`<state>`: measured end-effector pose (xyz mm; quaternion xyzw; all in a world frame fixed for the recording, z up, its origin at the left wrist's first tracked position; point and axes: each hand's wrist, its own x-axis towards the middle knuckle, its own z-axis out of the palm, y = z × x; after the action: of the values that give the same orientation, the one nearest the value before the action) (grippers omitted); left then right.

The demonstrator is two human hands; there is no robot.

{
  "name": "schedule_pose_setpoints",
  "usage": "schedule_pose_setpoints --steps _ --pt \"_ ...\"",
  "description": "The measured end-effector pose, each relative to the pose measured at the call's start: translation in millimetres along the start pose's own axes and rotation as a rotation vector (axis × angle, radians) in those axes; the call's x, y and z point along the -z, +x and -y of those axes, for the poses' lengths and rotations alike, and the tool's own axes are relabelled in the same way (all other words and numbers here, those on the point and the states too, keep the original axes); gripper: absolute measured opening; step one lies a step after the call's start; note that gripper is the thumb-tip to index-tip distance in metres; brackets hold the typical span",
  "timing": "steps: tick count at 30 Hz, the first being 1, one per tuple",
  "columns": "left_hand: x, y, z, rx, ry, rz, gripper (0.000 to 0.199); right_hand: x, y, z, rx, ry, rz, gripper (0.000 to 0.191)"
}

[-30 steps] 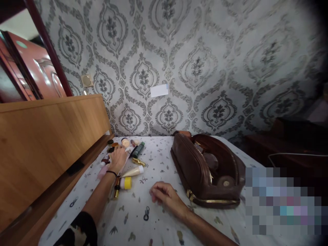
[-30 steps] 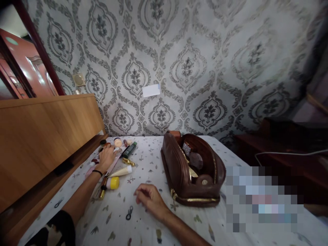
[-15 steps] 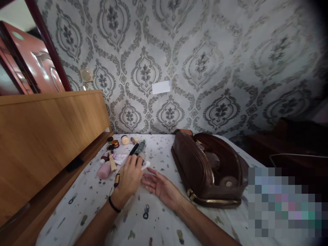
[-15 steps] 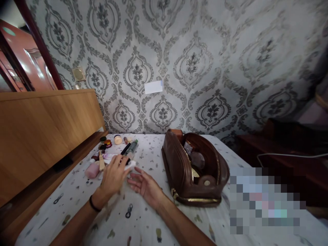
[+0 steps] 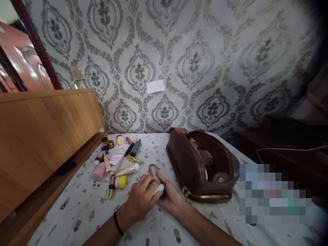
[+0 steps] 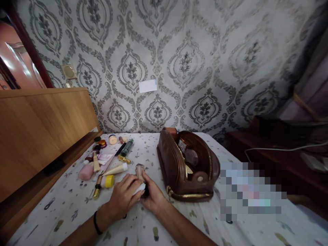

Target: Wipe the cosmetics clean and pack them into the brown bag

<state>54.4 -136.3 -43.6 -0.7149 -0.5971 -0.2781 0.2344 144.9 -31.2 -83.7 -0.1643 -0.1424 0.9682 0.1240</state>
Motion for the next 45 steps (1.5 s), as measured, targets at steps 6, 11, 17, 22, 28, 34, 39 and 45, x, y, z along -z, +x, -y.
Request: schedule_pose_setpoints --steps 6,11,17,22,28,34,39,45 --pt "-2.0 -1.9 -9.1 0.104 -0.056 0.096 0.027 0.3 -19.7 -9.2 0.057 0.012 -0.056 0.028" --pt "-7.4 -6.6 -5.3 0.263 -0.070 0.176 0.063 -14.4 -33.4 -14.0 0.053 -0.140 -0.030 0.046" --pt "0.9 -1.3 0.4 0.439 -0.305 0.242 0.058 -18.8 -40.9 -19.1 0.041 -0.318 0.012 0.059" --pt "6.0 5.4 4.8 0.505 -0.444 0.182 0.026 -18.8 -44.3 -17.8 -0.022 -0.408 0.105 0.065" --pt "0.0 5.1 25.5 0.662 -0.656 0.038 0.027 -15.2 -44.5 -15.2 -0.059 -0.430 0.148 0.064" --pt "-5.4 1.2 46.7 0.777 -0.783 -0.029 0.024 -20.8 -57.3 -12.5 0.087 -0.348 0.138 0.040" --pt "-6.3 0.6 47.3 0.836 -0.854 0.014 0.026 -19.5 -64.7 -16.1 0.129 -0.404 0.137 0.053" --pt "-0.9 0.2 25.4 0.595 -0.719 0.101 0.035 -11.0 -58.5 -22.6 0.292 -0.508 0.108 0.058"
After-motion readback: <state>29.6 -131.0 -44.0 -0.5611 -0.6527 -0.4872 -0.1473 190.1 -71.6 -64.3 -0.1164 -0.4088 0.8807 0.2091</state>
